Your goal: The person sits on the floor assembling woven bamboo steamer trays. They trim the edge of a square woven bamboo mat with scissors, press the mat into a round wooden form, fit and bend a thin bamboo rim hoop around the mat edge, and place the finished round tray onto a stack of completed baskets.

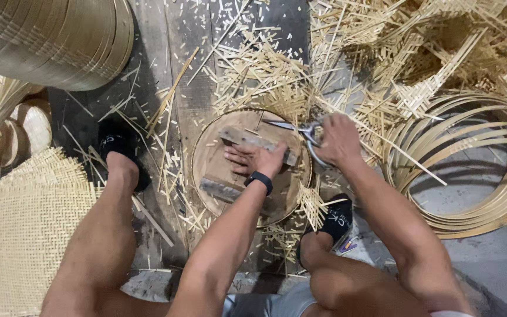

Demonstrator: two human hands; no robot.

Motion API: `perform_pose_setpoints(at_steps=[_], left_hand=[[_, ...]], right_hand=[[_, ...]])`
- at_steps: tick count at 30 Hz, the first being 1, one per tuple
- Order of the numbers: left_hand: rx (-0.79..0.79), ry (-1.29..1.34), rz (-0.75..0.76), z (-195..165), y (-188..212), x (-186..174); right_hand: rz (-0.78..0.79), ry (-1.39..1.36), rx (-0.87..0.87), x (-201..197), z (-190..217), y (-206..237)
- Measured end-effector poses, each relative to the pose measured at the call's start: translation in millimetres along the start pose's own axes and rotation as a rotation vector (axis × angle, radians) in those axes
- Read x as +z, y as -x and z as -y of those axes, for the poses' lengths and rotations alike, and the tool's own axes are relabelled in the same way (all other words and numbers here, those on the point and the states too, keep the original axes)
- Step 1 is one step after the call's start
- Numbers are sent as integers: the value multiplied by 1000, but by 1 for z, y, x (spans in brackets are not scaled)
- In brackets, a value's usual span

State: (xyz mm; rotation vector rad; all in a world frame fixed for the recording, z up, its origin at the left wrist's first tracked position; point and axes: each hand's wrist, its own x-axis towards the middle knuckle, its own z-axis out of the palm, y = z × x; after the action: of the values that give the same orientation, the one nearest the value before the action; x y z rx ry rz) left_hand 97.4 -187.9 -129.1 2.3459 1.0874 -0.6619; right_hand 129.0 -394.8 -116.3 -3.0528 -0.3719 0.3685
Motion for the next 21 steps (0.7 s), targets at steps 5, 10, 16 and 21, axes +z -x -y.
perform_pose_setpoints(at_steps=[5, 10, 16, 21], left_hand=[[127, -53, 93, 12, 8, -7], [283, -73, 71, 18, 18, -9], [295, -44, 77, 19, 15, -12], [521, -166, 148, 34, 17, -18]], right_hand=[[378, -105, 73, -12, -14, 13], [170, -78, 82, -10, -23, 26], [-79, 63, -101, 5, -4, -6], [466, -67, 140, -4, -27, 13]])
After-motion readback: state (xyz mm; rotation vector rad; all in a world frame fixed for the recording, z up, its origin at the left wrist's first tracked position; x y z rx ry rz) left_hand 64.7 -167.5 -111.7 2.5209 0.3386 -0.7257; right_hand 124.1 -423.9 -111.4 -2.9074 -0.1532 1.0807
